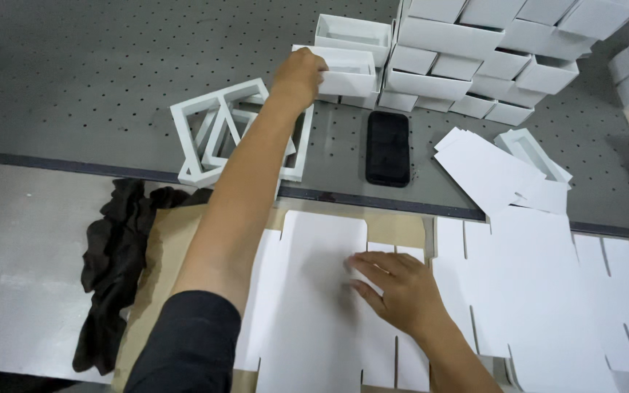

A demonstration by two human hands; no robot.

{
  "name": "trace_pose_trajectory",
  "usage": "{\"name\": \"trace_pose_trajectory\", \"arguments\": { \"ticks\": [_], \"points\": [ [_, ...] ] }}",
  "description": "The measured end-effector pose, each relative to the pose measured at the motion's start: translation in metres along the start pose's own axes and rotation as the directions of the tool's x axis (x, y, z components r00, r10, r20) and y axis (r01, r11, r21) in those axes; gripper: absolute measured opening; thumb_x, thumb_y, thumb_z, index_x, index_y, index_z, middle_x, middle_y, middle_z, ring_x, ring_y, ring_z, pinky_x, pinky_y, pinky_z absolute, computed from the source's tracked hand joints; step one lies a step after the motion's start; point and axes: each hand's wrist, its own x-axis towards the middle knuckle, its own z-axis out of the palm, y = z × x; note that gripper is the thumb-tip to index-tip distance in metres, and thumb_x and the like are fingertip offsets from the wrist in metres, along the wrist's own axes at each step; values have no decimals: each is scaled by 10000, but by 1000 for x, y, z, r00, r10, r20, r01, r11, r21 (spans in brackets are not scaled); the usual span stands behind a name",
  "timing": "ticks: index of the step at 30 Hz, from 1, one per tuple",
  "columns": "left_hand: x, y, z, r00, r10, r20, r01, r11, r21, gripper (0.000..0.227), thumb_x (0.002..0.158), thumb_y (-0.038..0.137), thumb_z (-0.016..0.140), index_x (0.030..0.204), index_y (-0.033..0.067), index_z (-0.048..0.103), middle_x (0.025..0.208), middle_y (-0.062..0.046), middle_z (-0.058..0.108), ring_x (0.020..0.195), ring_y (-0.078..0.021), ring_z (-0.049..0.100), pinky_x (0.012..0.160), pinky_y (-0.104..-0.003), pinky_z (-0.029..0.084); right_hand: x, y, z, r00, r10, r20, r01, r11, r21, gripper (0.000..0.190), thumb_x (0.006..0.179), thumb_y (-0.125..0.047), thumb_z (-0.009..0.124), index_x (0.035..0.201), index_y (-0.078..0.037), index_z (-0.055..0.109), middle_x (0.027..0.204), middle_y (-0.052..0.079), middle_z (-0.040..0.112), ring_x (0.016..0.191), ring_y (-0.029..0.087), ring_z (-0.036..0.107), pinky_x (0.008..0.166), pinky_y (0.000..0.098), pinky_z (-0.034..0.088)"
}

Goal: The person assembles a white cardboard box by folding its flaps and tucking them into slots. They then place a white plastic frame inside the box and continue folding the remaining flaps to close it.

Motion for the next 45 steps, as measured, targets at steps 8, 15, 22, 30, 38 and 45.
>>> {"name": "trace_pose_trajectory", "arguments": {
  "ticks": [8,15,22,30,38,45],
  "points": [
    [32,-8,31,975,182,-131,-195,976,-96,205,967,66,666,1132,129,771,1122,-131,627,1070,-339,590,820,-472,520,0,-2,5,997,-46,66,43,998,48,212,899,-255,765,1099,-186,754,1075,-11,756,829,210,720,694,353,559],
    [39,-8,32,966,207,-154,-236,951,-200,133,976,68,672,1031,117,783,1102,-100,616,1010,-294,609,779,-429,528,3,-5,3,999,-3,42,1,999,49,169,905,-291,771,1044,-195,766,1007,-41,751,772,187,708,683,330,565],
    [37,-1,29,964,212,-161,-240,953,-186,188,965,10,642,1051,104,780,1101,-121,627,1041,-302,583,823,-423,524,2,-4,4,996,-18,91,13,998,59,184,900,-259,777,1062,-175,755,1034,-24,745,754,196,699,663,333,559],
    [11,20,-1,956,233,-179,-248,967,-63,400,845,91,825,1218,174,708,1209,-87,603,1189,-316,558,1231,-563,201,-5,1,7,997,-11,78,12,1000,-20,180,874,-265,774,1037,-190,762,1034,-17,738,819,216,703,732,349,571],
    [-138,85,-78,942,331,-54,-335,930,-151,555,844,54,672,1373,202,593,1450,-115,469,1401,-293,427,1116,-476,398,-9,19,-9,970,232,-70,-241,955,-172,231,903,-342,762,1061,-182,815,1045,-21,799,955,180,749,842,366,597],
    [-408,92,-79,625,426,654,-321,904,-283,486,957,167,656,1399,-6,554,1479,-269,517,1396,-461,457,1173,-589,390,-14,35,-84,743,668,54,-619,715,-325,320,912,-348,780,1200,-209,788,1163,61,781,1029,255,752,872,360,583]
  ]
}}
